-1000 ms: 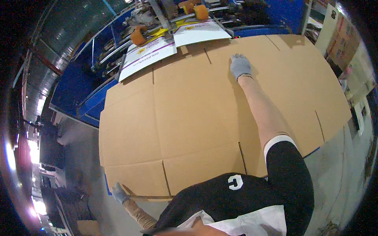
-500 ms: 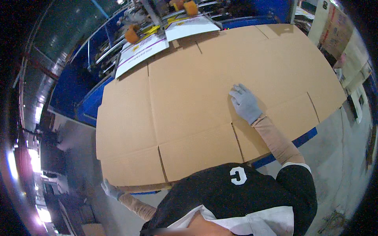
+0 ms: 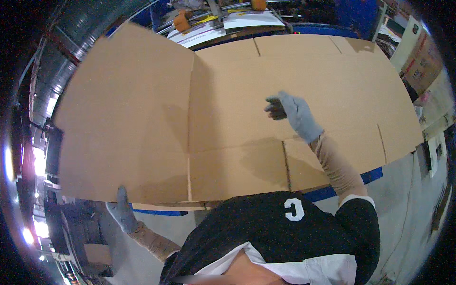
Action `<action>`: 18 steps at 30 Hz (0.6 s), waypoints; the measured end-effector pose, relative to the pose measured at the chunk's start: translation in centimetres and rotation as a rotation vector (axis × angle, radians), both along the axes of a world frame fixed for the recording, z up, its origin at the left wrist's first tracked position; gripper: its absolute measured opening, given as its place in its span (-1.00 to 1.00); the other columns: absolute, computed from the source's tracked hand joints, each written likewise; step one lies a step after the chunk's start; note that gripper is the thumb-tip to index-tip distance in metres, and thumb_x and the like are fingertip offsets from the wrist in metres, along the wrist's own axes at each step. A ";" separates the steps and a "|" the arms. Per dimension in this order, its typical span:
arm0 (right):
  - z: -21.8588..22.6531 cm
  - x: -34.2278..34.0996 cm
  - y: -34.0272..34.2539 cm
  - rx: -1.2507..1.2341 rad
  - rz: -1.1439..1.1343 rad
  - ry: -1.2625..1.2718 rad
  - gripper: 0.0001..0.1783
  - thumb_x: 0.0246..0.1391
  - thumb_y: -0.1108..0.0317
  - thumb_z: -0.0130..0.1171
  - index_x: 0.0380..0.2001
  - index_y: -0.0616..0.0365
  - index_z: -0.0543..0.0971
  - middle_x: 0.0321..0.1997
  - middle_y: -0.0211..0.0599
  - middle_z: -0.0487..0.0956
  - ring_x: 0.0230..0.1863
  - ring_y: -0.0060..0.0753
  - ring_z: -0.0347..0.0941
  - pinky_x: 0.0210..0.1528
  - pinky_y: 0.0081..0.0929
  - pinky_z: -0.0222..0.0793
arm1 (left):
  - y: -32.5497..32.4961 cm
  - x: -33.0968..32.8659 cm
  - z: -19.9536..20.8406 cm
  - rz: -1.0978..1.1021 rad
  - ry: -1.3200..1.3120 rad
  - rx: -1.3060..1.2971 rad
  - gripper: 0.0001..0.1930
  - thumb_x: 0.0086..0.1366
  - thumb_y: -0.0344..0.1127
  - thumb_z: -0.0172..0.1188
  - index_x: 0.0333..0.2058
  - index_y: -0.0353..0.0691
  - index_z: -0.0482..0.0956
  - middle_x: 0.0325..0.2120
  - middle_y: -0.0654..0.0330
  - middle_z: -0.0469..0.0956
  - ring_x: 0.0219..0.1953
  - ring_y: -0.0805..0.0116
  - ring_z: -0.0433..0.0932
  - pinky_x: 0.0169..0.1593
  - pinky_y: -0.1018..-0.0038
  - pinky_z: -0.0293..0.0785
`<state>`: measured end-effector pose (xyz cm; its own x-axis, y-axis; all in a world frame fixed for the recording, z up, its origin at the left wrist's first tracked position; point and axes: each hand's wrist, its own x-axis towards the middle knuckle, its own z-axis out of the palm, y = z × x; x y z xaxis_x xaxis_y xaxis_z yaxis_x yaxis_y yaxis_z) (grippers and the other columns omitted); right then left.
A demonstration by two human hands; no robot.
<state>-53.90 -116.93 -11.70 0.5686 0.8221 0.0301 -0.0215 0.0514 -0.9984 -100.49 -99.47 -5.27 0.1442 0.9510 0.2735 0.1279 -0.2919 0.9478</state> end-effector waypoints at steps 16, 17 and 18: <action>3.7 5.6 7.2 0.268 -0.031 0.545 -0.47 0.26 0.02 -0.07 0.06 0.27 0.38 -0.10 -0.10 0.56 -0.15 -0.33 0.54 -0.07 -0.41 0.49 | -5.9 18.3 -3.3 -0.539 0.696 0.662 -0.48 -0.06 -0.57 0.05 -0.02 -0.26 0.52 0.02 0.00 0.48 0.12 0.04 0.42 0.23 0.15 0.25; 3.3 5.8 6.7 0.311 0.023 0.530 -0.48 0.26 0.02 -0.07 0.04 0.25 0.40 -0.11 -0.12 0.56 -0.16 -0.35 0.54 -0.08 -0.43 0.49 | -5.9 18.4 -3.8 -0.489 0.655 0.672 -0.59 0.03 -0.47 0.11 -0.07 -0.35 0.54 -0.06 -0.08 0.53 0.02 -0.05 0.49 0.16 0.20 0.34; 3.1 6.1 6.3 0.326 0.072 0.557 -0.49 0.26 0.01 -0.07 0.02 0.24 0.42 -0.12 -0.14 0.56 -0.17 -0.37 0.54 -0.09 -0.45 0.49 | -5.8 18.2 -4.3 -0.441 0.668 0.713 -0.61 0.06 -0.46 0.10 -0.07 -0.35 0.54 -0.07 -0.08 0.53 0.01 0.00 0.51 0.14 0.22 0.36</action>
<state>-47.78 -110.64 -8.65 0.5149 0.8573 0.0006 -0.5467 0.3289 -0.7701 -82.25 -105.30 -9.56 0.7619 0.4308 0.4836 0.3060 -0.8976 0.3174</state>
